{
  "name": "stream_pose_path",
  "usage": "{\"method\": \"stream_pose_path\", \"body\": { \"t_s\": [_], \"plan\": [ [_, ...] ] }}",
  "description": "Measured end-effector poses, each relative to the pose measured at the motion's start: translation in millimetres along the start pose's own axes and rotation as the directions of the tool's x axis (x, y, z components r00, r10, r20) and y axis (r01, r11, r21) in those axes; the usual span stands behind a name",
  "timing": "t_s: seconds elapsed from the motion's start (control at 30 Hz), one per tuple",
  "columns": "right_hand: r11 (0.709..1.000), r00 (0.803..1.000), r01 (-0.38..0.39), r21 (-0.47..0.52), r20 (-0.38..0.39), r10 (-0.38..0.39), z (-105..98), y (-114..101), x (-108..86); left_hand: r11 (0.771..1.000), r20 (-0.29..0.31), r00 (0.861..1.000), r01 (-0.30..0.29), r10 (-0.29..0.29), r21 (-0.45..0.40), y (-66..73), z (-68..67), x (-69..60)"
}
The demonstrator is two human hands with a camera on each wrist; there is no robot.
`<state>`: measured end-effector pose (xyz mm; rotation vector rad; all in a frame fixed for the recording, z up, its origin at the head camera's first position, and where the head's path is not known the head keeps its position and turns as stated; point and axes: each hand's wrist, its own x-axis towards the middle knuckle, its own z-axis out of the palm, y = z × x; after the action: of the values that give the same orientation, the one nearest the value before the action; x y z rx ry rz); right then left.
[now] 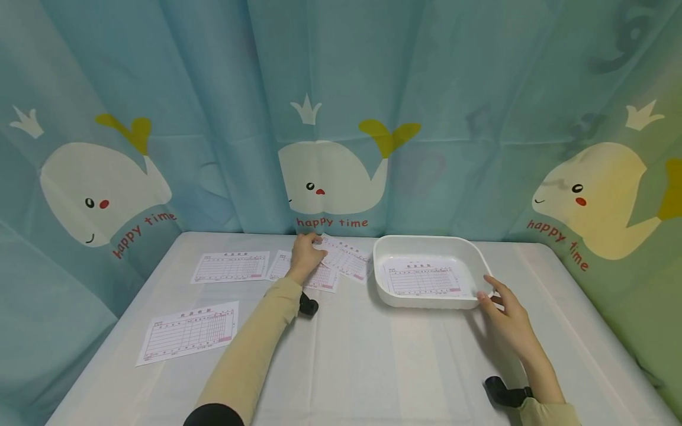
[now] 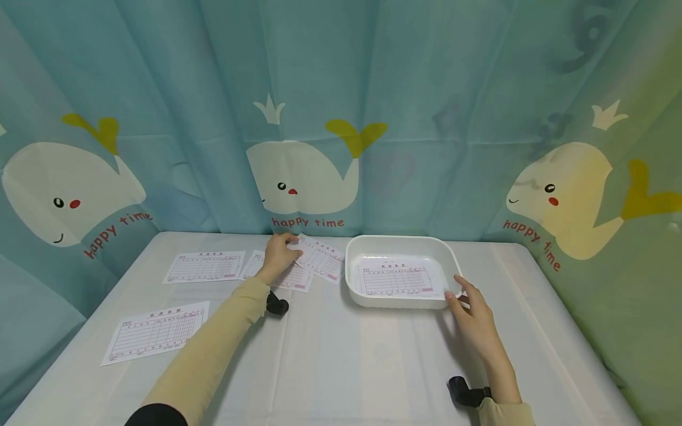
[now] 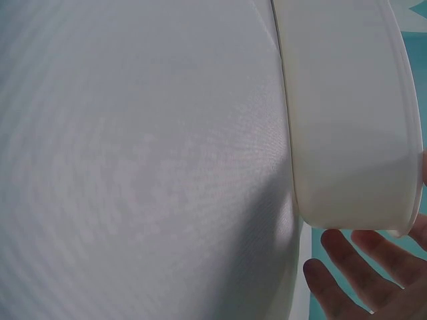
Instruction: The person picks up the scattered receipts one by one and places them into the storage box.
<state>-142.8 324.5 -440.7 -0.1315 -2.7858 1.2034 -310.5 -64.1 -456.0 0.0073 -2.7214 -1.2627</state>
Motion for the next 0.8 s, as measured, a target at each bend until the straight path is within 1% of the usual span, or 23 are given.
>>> {"method": "stream_pose_path", "body": {
  "t_s": [0.17,0.37,0.47,0.67,0.8],
  "plan": [
    [1.0,1.0,0.006,-0.004,-0.001,-0.006,0,0,0.1,0.998,-0.006,1.0,-0.014,0.013,-0.066,-2.7,-1.1,-2.0],
    [1.0,1.0,0.012,-0.007,-0.003,-0.012,-1,0,-1.0,0.99,-0.011,1.0,0.002,-0.004,-0.138,-3.0,-4.5,-6.3],
    [1.0,1.0,0.008,-0.01,0.002,-0.008,-1,0,-1.4,0.986,-0.013,1.0,-0.003,0.001,-0.165,-3.5,-6.4,-9.6],
    [1.0,1.0,0.009,-0.013,0.004,-0.009,-1,-1,-1.2,0.972,-0.034,0.999,-0.032,0.025,-0.233,-4.0,-13.5,-17.9],
    [1.0,1.0,0.006,-0.01,0.007,-0.006,-1,-1,-0.9,0.968,-0.017,0.999,-0.03,0.027,-0.251,-5.5,-19.4,-22.8]
  ]
}}
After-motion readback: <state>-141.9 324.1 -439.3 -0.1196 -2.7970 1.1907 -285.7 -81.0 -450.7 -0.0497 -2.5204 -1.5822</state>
